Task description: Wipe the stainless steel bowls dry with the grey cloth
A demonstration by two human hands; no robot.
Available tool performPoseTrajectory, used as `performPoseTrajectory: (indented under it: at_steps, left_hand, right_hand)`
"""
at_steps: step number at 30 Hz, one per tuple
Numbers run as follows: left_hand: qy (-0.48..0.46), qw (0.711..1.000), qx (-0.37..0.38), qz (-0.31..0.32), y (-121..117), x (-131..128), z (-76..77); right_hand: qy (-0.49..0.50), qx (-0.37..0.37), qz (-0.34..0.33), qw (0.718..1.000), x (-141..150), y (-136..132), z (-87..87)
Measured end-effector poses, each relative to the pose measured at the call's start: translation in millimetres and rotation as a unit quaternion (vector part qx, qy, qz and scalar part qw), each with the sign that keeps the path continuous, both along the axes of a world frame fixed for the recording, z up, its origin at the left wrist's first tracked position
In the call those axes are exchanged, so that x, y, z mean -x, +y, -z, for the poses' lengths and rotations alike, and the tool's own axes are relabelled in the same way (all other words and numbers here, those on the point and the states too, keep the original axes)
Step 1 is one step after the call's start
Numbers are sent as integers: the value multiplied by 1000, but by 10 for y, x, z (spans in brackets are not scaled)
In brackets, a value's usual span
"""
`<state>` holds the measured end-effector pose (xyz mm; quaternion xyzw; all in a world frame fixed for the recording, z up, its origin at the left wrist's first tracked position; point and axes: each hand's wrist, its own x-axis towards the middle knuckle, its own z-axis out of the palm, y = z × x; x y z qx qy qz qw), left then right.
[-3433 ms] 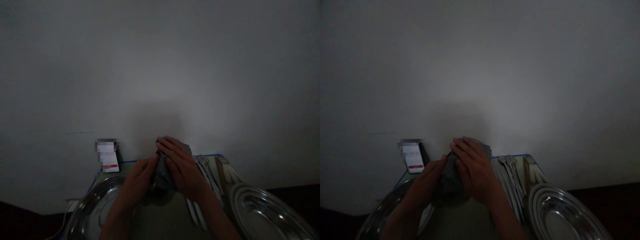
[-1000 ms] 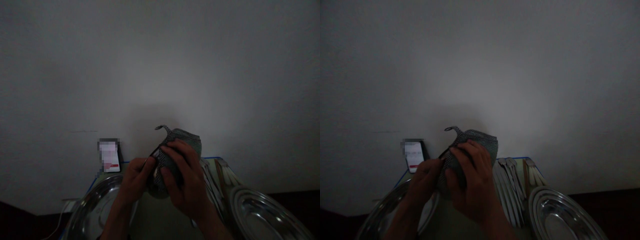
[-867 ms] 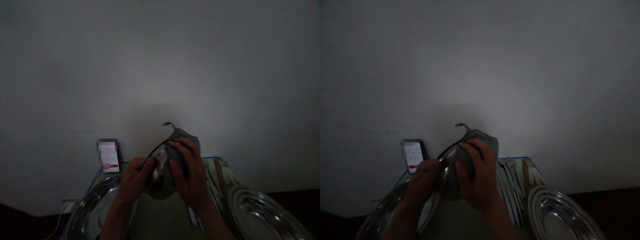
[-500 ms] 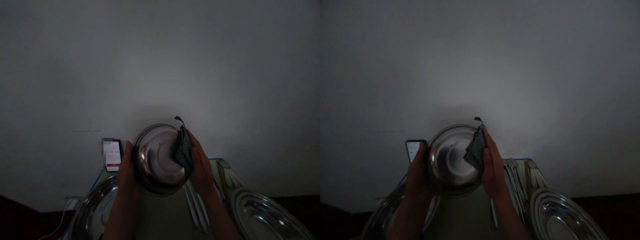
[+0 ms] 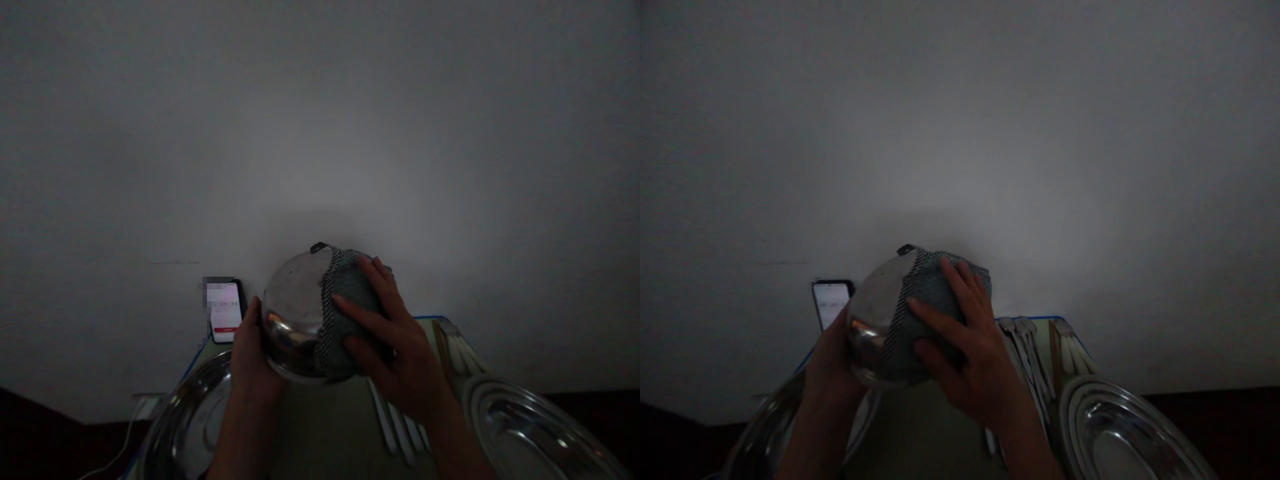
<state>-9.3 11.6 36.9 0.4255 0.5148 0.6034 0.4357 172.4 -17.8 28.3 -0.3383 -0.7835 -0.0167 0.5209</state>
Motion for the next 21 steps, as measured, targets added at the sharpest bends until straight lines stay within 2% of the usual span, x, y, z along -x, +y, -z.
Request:
performPoseTrajectory:
  at_steps: [3, 5, 11, 15, 17, 21]
  left_hand:
    - [70, 997, -30, -17, -57, 48, 39]
    - [82, 996, -31, -32, -122, 78, 48]
    - [58, 995, -50, -65, -215, 5, -59]
    - [23, 998, -48, -34, -219, -193, -176]
    - [7, 999, -45, -17, -237, -272, -186]
    - [16, 998, -59, 21, -298, -319, -29]
  right_hand:
    - [-40, 1, 6, 999, 27, 20, 24]
    - [-70, -4, -1, 998, 45, 36, 40]
    - [-111, -8, 30, 993, 176, 6, 46]
    - [-97, 3, 46, 994, 285, -46, 49]
    - [-78, -1, 50, 996, 324, -62, 60]
    - [-32, -20, 53, 998, 372, -87, 94]
